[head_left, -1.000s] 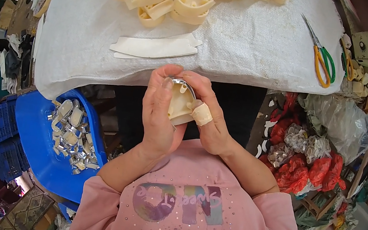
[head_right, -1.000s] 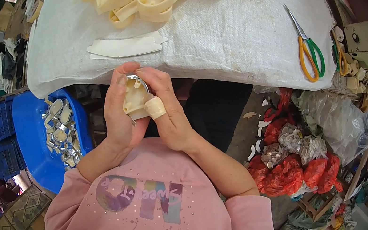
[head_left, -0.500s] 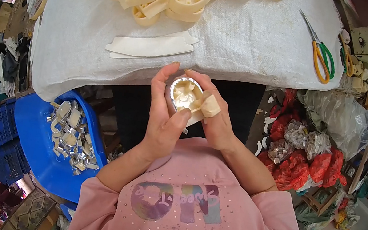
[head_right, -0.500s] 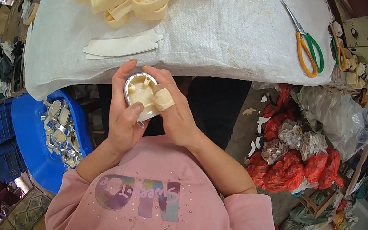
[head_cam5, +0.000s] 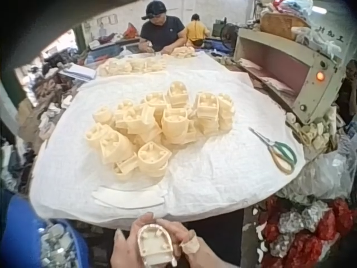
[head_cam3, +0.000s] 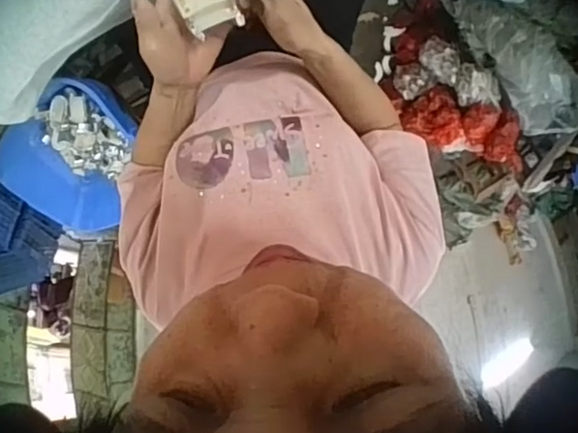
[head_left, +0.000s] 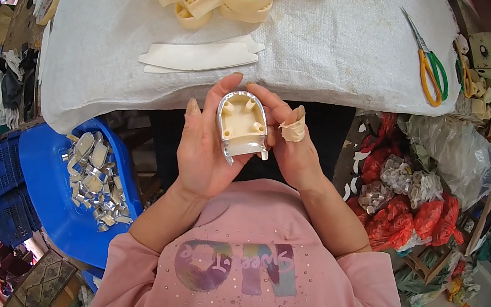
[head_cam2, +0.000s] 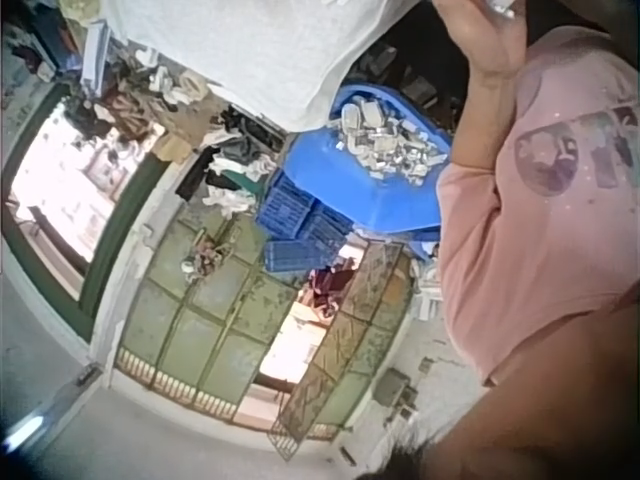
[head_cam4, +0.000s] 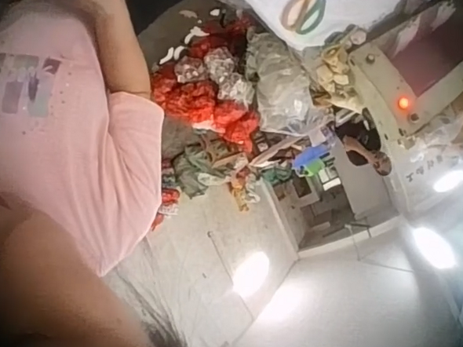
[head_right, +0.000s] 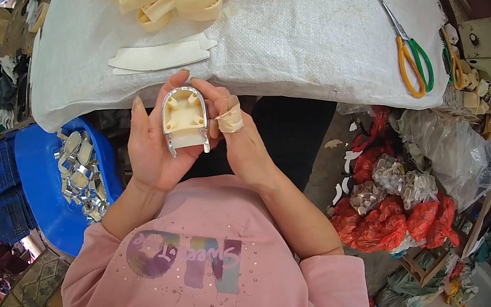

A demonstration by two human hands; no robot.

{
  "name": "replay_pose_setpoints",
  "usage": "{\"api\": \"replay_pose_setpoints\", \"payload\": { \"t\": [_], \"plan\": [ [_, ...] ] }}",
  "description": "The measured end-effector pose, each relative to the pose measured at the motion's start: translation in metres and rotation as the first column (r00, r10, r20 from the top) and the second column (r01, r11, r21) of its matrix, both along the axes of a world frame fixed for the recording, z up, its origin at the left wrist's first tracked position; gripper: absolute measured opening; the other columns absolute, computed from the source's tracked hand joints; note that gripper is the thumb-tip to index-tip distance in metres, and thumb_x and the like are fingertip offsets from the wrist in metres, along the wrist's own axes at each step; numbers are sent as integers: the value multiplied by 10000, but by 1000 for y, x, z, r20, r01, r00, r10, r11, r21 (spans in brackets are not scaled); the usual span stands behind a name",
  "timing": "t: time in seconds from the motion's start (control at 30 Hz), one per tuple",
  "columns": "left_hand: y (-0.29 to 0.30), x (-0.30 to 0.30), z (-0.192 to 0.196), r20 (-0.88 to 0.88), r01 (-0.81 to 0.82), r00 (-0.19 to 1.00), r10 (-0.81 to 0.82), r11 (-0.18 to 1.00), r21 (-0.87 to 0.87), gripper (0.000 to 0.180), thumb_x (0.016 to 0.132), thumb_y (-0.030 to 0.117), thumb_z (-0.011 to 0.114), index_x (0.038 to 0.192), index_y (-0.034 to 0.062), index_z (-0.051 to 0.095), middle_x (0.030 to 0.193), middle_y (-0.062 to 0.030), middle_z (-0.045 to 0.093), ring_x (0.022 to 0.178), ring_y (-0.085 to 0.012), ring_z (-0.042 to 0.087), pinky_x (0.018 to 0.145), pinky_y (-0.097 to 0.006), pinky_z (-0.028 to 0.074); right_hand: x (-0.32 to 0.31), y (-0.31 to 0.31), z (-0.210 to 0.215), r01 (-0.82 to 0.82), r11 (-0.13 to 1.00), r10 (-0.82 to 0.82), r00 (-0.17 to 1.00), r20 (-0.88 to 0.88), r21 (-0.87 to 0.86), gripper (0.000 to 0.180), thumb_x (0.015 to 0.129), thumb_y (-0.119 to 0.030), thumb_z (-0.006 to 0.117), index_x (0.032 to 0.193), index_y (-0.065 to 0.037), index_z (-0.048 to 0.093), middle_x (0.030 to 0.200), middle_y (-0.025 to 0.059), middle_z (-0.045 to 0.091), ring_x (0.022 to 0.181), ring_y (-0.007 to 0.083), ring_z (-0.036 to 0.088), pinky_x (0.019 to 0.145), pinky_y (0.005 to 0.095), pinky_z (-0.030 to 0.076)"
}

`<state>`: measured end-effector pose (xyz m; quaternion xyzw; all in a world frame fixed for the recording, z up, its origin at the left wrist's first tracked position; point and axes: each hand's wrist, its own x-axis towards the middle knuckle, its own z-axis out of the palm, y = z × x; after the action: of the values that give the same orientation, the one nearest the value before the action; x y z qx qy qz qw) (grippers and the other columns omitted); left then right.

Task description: Trimming and assembling metallic components onto plastic shoe heels.

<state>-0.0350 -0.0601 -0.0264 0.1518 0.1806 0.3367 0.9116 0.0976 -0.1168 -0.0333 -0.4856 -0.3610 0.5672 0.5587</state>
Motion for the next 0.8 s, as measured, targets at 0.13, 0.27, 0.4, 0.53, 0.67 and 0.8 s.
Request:
{"api": "replay_pose_setpoints", "payload": {
  "t": [0.13,0.27,0.4,0.53,0.67,0.8],
  "plan": [
    [2,0,3,-72,13,997,-15,999,-30,704,942,625,190,1426,122,282,1152,-185,538,938,-295,566,751,-417,475,3,-3,-5,-3,1000,0,986,-165,-20,788,937,-628,306,1395,10,368,939,13,521,737,71,439,636,233,384],
    [2,-1,2,-39,30,999,-28,999,45,732,922,657,220,1421,122,240,1126,-204,554,932,-291,592,771,-399,493,3,-1,-3,117,993,-110,973,-201,24,479,1008,-389,379,1331,-42,447,832,34,495,701,105,508,597,266,462],
    [5,-3,7,-401,101,914,61,923,372,807,897,691,281,1428,95,162,1074,-175,569,937,-243,605,798,-369,507,17,0,10,192,968,-222,955,197,160,402,945,-301,540,1241,-30,511,801,48,530,691,132,553,593,283,471],
    [-3,-3,1,-489,328,821,295,457,827,920,899,664,329,1434,-41,80,1234,-184,378,992,-223,496,877,-369,428,18,9,31,-72,994,-10,675,738,80,425,743,-306,733,992,11,599,762,111,595,656,227,597,599,323,477],
    [-3,-6,-2,-528,403,763,373,365,839,927,905,600,412,1422,-89,68,1224,-237,356,1018,-286,465,914,-398,392,20,8,27,-50,998,54,836,546,-23,382,777,-281,721,960,24,580,748,100,617,621,172,602,575,293,480],
    [3,-10,-2,-660,449,701,272,552,703,767,826,473,665,1318,-35,368,1074,-153,517,937,-230,566,816,-349,476,9,1,11,272,956,-288,942,171,113,270,858,-199,646,987,22,562,772,70,630,644,112,601,572,258,484]
  ]
}}
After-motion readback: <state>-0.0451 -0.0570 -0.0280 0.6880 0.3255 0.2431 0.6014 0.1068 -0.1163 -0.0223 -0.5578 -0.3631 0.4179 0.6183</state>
